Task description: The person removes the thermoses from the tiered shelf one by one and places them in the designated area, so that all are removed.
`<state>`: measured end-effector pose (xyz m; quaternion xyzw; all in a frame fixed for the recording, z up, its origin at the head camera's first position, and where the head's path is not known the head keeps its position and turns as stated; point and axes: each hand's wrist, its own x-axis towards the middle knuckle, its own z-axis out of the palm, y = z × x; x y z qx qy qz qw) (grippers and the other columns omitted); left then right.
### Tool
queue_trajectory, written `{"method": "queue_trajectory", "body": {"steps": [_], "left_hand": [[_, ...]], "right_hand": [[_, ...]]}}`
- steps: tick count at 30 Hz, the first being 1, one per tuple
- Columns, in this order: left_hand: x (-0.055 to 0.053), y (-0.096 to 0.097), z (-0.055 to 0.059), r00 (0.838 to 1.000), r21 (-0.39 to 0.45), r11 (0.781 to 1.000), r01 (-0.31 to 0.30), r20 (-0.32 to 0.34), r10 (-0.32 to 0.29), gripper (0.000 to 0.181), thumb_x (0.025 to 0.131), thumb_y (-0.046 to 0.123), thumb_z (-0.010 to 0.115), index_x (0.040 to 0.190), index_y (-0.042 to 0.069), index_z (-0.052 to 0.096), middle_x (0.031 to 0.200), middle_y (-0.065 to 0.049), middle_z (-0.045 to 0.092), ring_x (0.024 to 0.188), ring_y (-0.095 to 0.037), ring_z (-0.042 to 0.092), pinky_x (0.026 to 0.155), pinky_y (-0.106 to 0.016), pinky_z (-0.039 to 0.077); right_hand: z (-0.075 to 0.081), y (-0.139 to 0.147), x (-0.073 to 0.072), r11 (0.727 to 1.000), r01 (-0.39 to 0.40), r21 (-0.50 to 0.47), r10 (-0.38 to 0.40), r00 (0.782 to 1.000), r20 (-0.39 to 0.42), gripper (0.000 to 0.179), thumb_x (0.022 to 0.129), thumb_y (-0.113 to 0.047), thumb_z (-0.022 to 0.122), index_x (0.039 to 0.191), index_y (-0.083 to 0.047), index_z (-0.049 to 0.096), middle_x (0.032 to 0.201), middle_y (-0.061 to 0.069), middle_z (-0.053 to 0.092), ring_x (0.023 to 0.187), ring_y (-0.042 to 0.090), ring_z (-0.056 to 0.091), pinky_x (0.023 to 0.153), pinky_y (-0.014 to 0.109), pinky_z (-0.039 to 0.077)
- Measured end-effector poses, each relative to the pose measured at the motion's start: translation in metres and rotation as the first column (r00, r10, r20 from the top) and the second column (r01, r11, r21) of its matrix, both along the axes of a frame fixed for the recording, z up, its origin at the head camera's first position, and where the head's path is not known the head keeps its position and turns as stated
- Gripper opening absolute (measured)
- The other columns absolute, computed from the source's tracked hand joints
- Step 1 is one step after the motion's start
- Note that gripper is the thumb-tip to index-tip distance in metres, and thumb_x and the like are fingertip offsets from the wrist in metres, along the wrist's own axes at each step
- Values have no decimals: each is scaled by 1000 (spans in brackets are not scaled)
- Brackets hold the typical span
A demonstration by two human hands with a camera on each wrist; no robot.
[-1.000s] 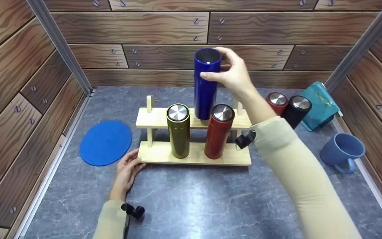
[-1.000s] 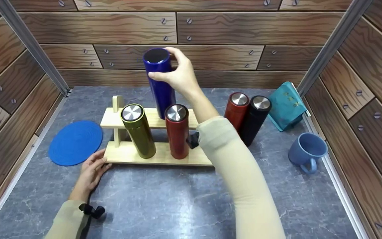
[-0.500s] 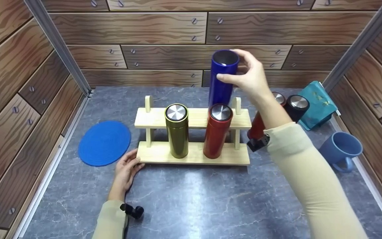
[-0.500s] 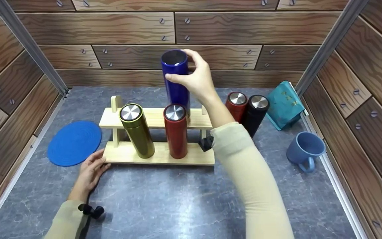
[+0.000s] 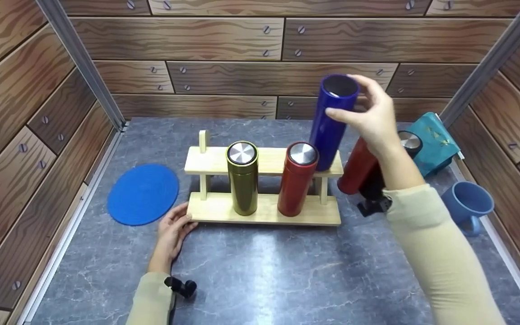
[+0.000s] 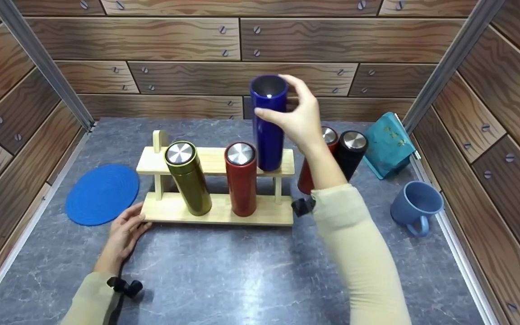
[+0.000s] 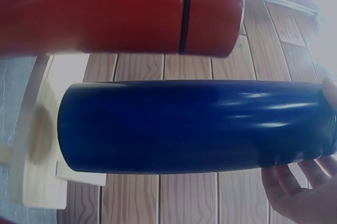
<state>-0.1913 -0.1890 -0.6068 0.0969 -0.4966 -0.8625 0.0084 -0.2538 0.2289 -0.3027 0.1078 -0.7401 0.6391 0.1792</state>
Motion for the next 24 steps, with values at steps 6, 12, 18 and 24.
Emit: {"method": "queue_trajectory", "body": {"steps": [6, 12, 18, 24], "left_hand": [[0, 0, 0, 1000, -14, 1000, -12, 13, 12, 47, 82, -7, 62, 128, -4, 49, 113, -13, 57, 89, -22, 61, 74, -36, 55], [1, -1, 0, 1000, -12, 1000, -8, 14, 9, 47, 82, -7, 62, 127, -3, 50, 114, -12, 57, 89, -22, 61, 75, -36, 55], [0, 0, 1, 1000, 1, 1000, -4, 25, 4, 48, 82, -7, 63, 128, -3, 48, 114, -13, 56, 91, -23, 60, 76, -37, 54], [-1, 1, 0, 1000, 5, 1000, -8, 23, 8, 46, 83, -8, 62, 127, -3, 49, 114, -13, 57, 90, -23, 60, 76, -37, 54]], "right_hand": [[-9, 17, 12, 999, 26, -22, -26, 1000, 8, 66, 62, -6, 86, 123, -13, 59, 111, 11, 61, 93, 25, 56, 74, 31, 49], [-13, 29, 24, 998, 56, -36, -55, 998, 26, 67, 62, -4, 86, 123, -13, 58, 108, 11, 61, 94, 24, 57, 75, 28, 51], [-17, 41, 36, 992, 35, -121, -37, 999, -13, 65, 62, 5, 83, 120, -8, 59, 106, 11, 62, 93, 23, 58, 75, 27, 51], [-24, 56, 46, 988, 23, -151, -30, 999, -41, 63, 62, 11, 79, 120, -5, 59, 107, 11, 63, 92, 21, 59, 79, 27, 47]]}}
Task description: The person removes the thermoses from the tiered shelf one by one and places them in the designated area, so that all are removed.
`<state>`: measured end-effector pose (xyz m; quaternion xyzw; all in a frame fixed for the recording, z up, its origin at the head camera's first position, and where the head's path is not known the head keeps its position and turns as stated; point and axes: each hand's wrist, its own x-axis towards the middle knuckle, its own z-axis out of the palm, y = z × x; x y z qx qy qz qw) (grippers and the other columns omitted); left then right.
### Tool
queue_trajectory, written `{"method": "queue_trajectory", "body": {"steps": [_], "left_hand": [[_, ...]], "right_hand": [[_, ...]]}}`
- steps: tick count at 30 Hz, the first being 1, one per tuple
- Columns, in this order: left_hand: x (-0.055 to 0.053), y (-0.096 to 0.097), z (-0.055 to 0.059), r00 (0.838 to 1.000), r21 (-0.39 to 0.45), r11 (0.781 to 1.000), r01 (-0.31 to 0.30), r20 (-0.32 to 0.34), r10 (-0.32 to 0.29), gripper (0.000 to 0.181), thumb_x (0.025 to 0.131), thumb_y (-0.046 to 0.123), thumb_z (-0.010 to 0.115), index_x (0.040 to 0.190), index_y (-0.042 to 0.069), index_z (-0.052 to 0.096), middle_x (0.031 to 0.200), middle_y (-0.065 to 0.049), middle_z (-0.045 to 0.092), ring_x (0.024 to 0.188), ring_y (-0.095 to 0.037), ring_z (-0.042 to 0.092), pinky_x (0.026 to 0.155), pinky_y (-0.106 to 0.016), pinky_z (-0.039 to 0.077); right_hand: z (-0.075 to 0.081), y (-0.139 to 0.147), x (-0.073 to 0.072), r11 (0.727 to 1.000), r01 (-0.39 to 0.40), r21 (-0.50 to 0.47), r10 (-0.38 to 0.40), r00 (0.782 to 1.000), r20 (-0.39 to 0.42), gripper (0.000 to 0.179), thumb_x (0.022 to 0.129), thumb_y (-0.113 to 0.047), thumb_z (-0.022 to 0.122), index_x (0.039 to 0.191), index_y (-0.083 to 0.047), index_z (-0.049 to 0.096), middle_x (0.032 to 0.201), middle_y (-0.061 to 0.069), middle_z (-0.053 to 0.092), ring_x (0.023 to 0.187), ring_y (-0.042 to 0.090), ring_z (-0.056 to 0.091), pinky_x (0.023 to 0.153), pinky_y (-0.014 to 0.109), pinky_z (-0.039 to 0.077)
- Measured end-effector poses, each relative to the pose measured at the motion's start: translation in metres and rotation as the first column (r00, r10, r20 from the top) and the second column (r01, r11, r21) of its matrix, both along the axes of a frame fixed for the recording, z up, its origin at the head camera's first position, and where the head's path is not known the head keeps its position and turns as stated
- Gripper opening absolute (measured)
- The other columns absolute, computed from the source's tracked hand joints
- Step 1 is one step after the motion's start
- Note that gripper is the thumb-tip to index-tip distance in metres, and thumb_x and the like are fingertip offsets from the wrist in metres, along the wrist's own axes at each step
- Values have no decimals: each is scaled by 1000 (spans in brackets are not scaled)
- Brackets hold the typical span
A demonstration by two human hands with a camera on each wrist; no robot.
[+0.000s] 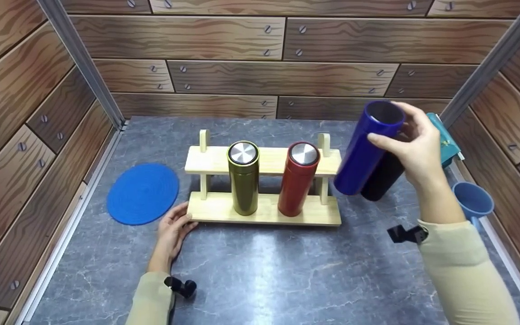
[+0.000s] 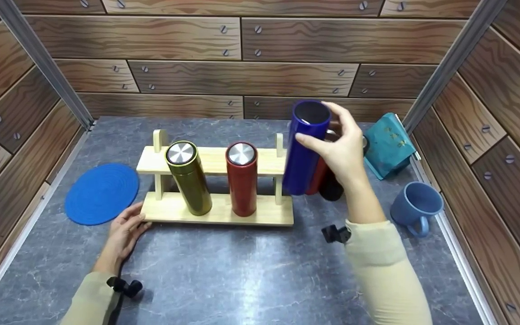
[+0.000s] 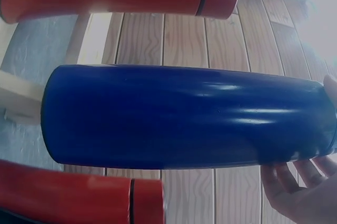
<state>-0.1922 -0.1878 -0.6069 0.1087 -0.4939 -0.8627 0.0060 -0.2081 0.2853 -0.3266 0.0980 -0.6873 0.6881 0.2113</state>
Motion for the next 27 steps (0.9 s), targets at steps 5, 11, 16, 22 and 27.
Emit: {"method": "queue_trajectory", "body": {"steps": [5, 11, 16, 22, 27], "left_hand": [[-1, 2, -1, 1000, 8, 1000, 3, -9, -3, 49, 82, -7, 63, 128, -5, 47, 112, -12, 57, 87, -22, 60, 74, -36, 55], [0, 2, -2, 999, 6, 1000, 11, -39, -11, 46, 82, -7, 62, 126, -4, 50, 112, -12, 57, 88, -21, 60, 74, -35, 54], [2, 1, -3, 999, -5, 1000, 3, -50, -3, 46, 82, -7, 62, 126, -3, 51, 111, -12, 57, 87, -21, 61, 74, -35, 55], [1, 0, -2, 1000, -4, 1000, 2, -30, -2, 50, 82, -7, 62, 129, -6, 46, 112, -11, 57, 86, -21, 60, 73, -35, 55], [1, -1, -1, 1000, 2, 1000, 5, -30, -5, 50, 83, -7, 61, 130, -7, 45, 113, -11, 56, 86, -21, 60, 73, -35, 54]], "right_hand": [[-9, 16, 7, 997, -43, -69, 43, 999, -4, 63, 64, 17, 75, 121, -1, 57, 110, 12, 62, 92, 22, 59, 76, 26, 51], [-20, 30, 12, 995, -43, -85, 40, 998, -38, 62, 63, 20, 74, 121, 4, 56, 107, 14, 62, 88, 21, 59, 71, 24, 51], [-30, 39, 16, 998, 30, -62, -31, 999, -14, 63, 62, 19, 75, 120, 2, 57, 107, 12, 63, 89, 19, 59, 73, 24, 49], [-46, 55, 20, 989, 145, -28, -143, 988, 54, 64, 60, 16, 79, 119, -1, 59, 103, 8, 64, 90, 17, 58, 72, 21, 49], [-59, 71, 22, 967, 251, 30, -253, 964, 88, 66, 58, 14, 80, 118, -4, 61, 102, 5, 63, 88, 15, 59, 71, 18, 49]]}}
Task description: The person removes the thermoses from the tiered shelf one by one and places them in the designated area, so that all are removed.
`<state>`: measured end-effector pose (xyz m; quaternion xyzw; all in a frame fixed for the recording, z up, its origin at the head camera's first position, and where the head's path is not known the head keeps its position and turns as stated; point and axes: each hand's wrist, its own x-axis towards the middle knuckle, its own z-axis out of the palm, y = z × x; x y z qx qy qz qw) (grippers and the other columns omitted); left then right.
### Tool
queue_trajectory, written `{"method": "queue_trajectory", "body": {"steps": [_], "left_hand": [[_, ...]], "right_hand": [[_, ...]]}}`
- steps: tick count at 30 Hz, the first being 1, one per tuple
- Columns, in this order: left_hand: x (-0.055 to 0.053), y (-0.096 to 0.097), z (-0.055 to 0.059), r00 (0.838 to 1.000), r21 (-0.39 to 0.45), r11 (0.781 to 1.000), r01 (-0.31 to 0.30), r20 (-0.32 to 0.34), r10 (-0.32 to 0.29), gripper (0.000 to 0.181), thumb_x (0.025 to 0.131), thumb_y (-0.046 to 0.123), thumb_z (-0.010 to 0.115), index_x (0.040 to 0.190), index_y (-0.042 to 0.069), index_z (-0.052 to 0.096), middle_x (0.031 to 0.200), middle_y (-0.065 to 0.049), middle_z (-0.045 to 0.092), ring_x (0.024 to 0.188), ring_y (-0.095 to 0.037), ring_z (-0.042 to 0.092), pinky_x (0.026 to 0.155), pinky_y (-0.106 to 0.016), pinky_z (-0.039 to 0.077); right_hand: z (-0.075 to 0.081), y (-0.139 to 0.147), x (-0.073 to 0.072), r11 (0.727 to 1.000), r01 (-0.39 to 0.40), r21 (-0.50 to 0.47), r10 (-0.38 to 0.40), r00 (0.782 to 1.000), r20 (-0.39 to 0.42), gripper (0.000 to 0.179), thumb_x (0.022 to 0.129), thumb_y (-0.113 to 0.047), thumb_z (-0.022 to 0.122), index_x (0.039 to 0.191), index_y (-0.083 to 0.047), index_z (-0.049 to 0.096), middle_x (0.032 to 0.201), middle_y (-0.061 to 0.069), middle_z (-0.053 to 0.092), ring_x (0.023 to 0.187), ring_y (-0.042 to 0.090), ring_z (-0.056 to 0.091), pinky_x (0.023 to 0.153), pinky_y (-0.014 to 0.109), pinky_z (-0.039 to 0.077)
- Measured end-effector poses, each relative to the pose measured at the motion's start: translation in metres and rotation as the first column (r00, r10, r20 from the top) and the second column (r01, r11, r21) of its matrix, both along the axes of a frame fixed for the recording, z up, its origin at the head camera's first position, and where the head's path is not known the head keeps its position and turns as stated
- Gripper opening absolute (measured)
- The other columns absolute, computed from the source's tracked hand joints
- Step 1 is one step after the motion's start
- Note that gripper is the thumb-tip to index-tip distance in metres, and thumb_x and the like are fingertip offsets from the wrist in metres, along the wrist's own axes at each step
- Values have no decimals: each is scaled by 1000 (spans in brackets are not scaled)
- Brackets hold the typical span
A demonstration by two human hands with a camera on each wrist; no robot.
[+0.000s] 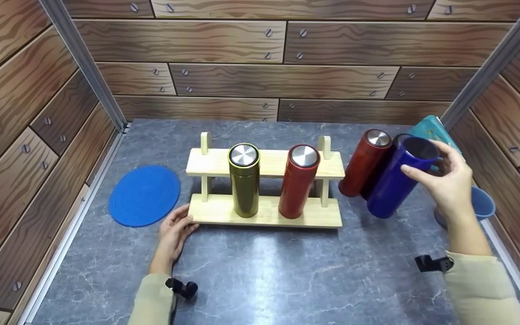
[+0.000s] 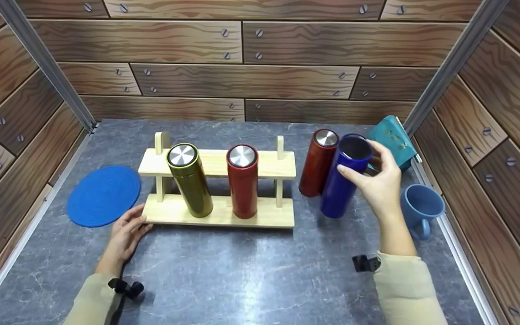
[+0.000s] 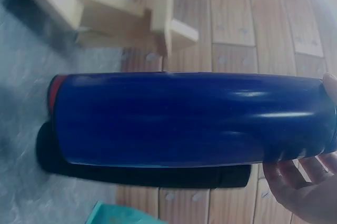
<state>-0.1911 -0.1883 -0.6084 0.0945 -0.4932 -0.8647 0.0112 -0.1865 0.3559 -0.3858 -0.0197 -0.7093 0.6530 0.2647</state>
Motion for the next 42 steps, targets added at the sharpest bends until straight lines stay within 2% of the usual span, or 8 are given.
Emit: {"method": "queue_trajectory", "body": {"steps": [4, 10, 16, 27, 36, 42], "left_hand": [[0, 0, 0, 1000, -7, 1000, -2, -3, 2, 49, 83, -7, 62, 129, -6, 46, 112, -11, 57, 86, -21, 60, 73, -35, 55], [-1, 0, 0, 1000, -30, 1000, -3, -1, 3, 49, 83, -6, 62, 129, -5, 47, 113, -11, 56, 88, -21, 60, 73, -35, 55], [-1, -1, 0, 1000, -3, 1000, -6, 0, 6, 46, 83, -8, 59, 128, -5, 48, 112, -12, 56, 87, -21, 60, 73, -35, 54], [-2, 0, 0, 1000, 13, 1000, -15, 5, 14, 48, 83, -9, 59, 129, -7, 46, 112, -11, 57, 88, -21, 60, 74, -37, 54], [-1, 0, -4, 1000, 22, 1000, 4, 8, -4, 48, 83, -9, 59, 129, -7, 45, 111, -13, 56, 86, -23, 60, 74, -37, 55], [-3, -1, -2, 1000, 12, 1000, 8, -1, -8, 48, 84, -9, 58, 130, -8, 43, 112, -13, 56, 87, -22, 60, 74, -36, 54]], "right_hand": [[-9, 11, 2, 998, 55, 1, -55, 998, 22, 66, 58, 14, 81, 118, -4, 61, 101, 4, 64, 86, 14, 60, 69, 17, 48], [-15, 26, 4, 993, 100, -70, -98, 995, 30, 66, 57, 15, 81, 117, -5, 61, 100, 5, 63, 85, 14, 59, 69, 15, 49], [-23, 41, 1, 983, 151, -101, -143, 986, 80, 66, 57, 12, 82, 116, -7, 61, 102, 3, 61, 89, 13, 56, 72, 15, 47], [-35, 61, -13, 962, 238, -132, -218, 965, 149, 73, 57, 11, 83, 121, -11, 57, 106, -1, 58, 94, 11, 54, 73, 14, 43], [-52, 71, -27, 945, 294, -144, -273, 951, 149, 72, 57, 10, 83, 120, -11, 56, 108, -2, 57, 92, 10, 51, 76, 16, 39], [-54, 70, -36, 944, 291, -156, -270, 952, 144, 71, 56, 10, 84, 118, -11, 56, 106, -1, 56, 91, 10, 50, 75, 16, 43]]}}
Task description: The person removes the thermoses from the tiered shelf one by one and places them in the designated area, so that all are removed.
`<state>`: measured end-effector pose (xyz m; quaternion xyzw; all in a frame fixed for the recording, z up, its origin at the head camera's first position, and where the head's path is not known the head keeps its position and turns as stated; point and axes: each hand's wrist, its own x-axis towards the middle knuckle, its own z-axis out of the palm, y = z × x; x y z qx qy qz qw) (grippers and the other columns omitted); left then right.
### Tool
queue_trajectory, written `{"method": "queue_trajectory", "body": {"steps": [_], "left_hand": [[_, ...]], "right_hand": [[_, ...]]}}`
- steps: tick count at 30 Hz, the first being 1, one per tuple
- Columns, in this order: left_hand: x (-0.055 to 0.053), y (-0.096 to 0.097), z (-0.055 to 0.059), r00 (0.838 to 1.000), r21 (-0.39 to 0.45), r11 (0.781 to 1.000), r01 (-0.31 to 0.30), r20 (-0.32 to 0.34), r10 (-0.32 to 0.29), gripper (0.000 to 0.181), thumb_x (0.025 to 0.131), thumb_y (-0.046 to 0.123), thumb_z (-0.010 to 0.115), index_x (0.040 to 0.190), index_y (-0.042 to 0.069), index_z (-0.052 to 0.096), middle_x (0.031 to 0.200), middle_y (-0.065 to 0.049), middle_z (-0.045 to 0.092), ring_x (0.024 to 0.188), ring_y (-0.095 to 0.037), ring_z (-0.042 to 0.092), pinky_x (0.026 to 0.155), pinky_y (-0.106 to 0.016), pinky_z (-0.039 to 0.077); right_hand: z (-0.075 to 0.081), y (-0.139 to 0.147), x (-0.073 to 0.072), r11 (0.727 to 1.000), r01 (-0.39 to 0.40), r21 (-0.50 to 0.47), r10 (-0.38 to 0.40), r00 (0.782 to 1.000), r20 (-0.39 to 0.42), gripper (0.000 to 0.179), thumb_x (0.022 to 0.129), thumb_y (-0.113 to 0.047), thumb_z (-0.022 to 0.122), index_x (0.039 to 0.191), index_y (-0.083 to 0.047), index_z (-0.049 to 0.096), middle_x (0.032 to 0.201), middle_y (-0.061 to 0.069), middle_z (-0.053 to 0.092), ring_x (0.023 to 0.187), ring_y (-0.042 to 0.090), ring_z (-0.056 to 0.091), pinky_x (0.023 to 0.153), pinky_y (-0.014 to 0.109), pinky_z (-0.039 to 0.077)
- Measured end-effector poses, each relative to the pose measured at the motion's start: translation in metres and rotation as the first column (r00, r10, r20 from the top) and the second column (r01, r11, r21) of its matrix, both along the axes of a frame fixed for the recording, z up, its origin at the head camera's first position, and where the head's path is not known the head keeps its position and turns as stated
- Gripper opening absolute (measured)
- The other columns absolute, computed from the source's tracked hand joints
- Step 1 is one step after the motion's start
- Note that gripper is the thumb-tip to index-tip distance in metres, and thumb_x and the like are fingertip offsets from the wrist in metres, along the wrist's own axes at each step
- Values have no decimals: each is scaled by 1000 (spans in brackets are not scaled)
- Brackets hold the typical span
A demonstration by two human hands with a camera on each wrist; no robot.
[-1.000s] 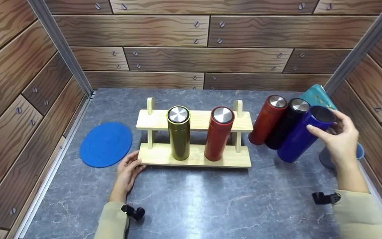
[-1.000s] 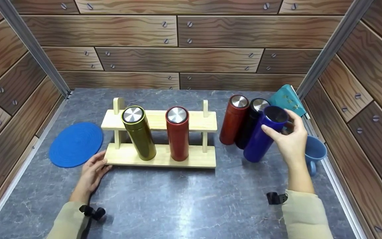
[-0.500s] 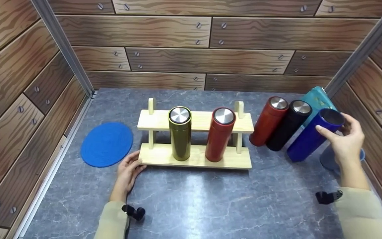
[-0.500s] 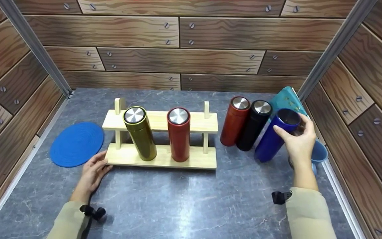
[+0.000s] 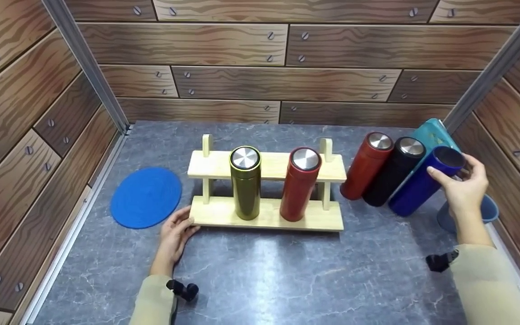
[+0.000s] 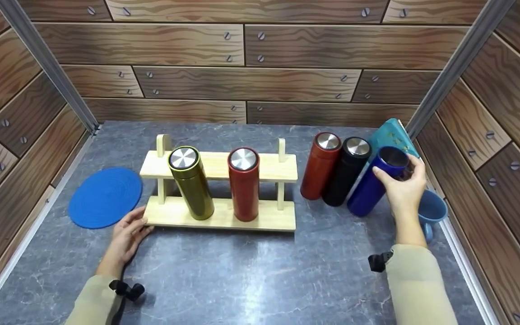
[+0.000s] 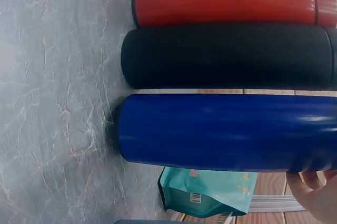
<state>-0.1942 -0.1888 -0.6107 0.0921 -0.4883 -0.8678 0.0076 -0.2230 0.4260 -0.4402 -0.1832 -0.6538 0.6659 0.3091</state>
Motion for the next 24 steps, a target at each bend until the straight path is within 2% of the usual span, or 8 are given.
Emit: {"method": "queue_trajectory", "body": {"steps": [4, 13, 16, 21, 24], "left_hand": [[0, 1, 2, 1000, -11, 1000, -3, 3, 3, 48, 84, -9, 58, 130, -7, 45, 112, -13, 55, 88, -22, 59, 73, -36, 54], [1, 1, 0, 1000, -5, 1000, -6, -17, 6, 47, 83, -10, 59, 129, -7, 46, 111, -14, 56, 87, -22, 59, 72, -36, 54], [1, 1, 0, 1000, -6, 1000, -2, -15, 2, 47, 84, -9, 59, 129, -7, 46, 111, -13, 56, 87, -22, 59, 73, -36, 54], [1, 1, -1, 1000, -17, 1000, -5, -16, 4, 48, 84, -9, 59, 129, -8, 45, 111, -13, 56, 87, -22, 59, 73, -36, 54], [1, 0, 0, 1000, -22, 1000, -11, -17, 11, 48, 84, -8, 59, 130, -8, 44, 112, -13, 56, 87, -22, 60, 73, -36, 54]], "right_hand": [[0, 0, -5, 1000, 13, -14, -12, 1000, 23, 71, 56, 9, 84, 117, -13, 56, 107, -2, 54, 93, 10, 49, 76, 16, 43], [-4, 0, -10, 999, 34, 15, -35, 995, 94, 74, 60, 3, 84, 124, -15, 52, 117, -2, 51, 104, 12, 47, 94, 24, 37], [-6, -1, -10, 999, 29, 22, -31, 995, 95, 74, 61, 2, 84, 125, -14, 51, 119, -1, 51, 107, 13, 47, 98, 25, 36], [-10, -1, -12, 999, 7, 51, -11, 996, 88, 73, 62, 2, 83, 125, -15, 51, 118, -1, 51, 104, 12, 48, 92, 21, 40], [-13, -2, -13, 993, -10, 114, 0, 996, 87, 73, 65, 1, 81, 128, -15, 48, 121, 0, 50, 104, 12, 48, 89, 22, 40]]}}
